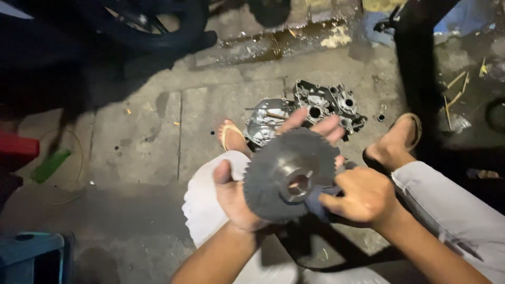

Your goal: Cleaning a motorcycle flywheel by wiping it with a cloth to remove dirt and grease.

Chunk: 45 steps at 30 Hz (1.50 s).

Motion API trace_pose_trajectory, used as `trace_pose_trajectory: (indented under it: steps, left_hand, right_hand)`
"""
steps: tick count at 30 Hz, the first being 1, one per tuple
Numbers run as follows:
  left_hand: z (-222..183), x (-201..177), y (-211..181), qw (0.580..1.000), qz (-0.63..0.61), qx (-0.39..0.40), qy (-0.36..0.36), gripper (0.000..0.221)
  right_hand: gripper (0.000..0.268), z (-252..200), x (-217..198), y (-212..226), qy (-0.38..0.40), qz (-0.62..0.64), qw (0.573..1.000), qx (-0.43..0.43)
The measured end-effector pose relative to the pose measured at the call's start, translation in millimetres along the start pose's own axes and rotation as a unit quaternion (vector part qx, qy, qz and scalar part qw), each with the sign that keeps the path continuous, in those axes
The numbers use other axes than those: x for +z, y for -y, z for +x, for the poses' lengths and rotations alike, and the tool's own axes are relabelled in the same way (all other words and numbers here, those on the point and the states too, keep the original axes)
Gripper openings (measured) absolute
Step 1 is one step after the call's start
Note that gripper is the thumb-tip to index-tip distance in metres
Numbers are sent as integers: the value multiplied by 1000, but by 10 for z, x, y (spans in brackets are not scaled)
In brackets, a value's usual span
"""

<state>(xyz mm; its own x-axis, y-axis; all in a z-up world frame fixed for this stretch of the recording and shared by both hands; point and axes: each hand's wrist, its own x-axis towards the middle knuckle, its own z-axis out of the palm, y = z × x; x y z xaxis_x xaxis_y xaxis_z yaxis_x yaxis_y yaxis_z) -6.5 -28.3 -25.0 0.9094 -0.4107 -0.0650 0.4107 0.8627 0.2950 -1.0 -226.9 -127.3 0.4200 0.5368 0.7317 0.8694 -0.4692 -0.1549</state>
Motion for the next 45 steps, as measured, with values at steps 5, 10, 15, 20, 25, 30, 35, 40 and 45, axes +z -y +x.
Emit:
trace_pose_trajectory:
  steps: [5,10,15,20,25,30,35,40,45]
  left_hand:
    - [26,-73,195,999,5,-40,-30,123]
    - [4,-128,256,999,35,9,14,108]
    - [17,-104,248,996,0,90,11,111]
    - [-2,-104,239,988,-34,153,5,115]
    - [0,-211,132,991,-65,109,-47,98]
    - [-41,-353,170,986,-156,58,27,102]
    - [-25,-413,71,973,-220,43,57,104]
    - [-172,-717,78,979,-205,-5,13,104]
    - [-72,-278,-35,976,-210,53,29,117]
  right_hand:
    - [17,-151,-11,-180,-71,61,994,-50]
    - [10,-246,94,-105,-108,77,991,-22]
    - [5,-359,366,226,-110,276,950,94]
    - [27,-82,136,379,-44,354,913,197]
    - [62,115,-78,165,119,141,980,77]
    - [77,116,-86,171,176,27,970,164]
    - [50,277,-291,353,224,259,887,310]
    - [83,74,-122,261,257,-6,944,205]
    - [65,223,-188,521,217,115,949,196]
